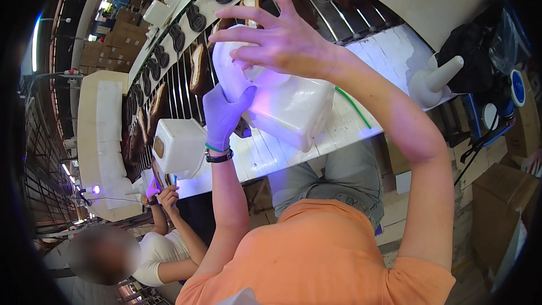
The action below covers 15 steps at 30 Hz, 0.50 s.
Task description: The recorder fills a container with liquid adhesive and uses a brush to apply it to the bottom edges of a shoe upper.
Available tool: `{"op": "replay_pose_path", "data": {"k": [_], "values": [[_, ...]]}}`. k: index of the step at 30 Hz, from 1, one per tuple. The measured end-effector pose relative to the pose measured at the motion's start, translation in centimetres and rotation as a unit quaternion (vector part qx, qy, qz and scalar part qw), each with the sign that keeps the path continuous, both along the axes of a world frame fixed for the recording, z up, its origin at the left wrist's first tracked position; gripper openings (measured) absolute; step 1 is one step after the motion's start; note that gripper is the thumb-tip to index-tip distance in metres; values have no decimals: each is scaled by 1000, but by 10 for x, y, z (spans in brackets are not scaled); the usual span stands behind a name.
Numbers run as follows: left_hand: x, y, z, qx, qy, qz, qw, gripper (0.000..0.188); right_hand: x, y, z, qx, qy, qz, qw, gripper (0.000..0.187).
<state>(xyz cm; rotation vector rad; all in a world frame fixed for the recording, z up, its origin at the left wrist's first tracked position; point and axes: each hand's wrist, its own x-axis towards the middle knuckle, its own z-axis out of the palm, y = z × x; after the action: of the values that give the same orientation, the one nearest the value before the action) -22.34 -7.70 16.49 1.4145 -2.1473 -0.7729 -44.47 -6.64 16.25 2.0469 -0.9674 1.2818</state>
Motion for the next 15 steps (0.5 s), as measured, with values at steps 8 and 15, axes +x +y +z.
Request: {"op": "replay_pose_path", "data": {"k": [8,15], "values": [[4,1,-3,-2,7,5,1000,52,2,0,-6,-44,6,20,999,13],[2,-1,-6,17,-4,20,1000,53,10,3,-13,3,-51,13,999,20]]}}
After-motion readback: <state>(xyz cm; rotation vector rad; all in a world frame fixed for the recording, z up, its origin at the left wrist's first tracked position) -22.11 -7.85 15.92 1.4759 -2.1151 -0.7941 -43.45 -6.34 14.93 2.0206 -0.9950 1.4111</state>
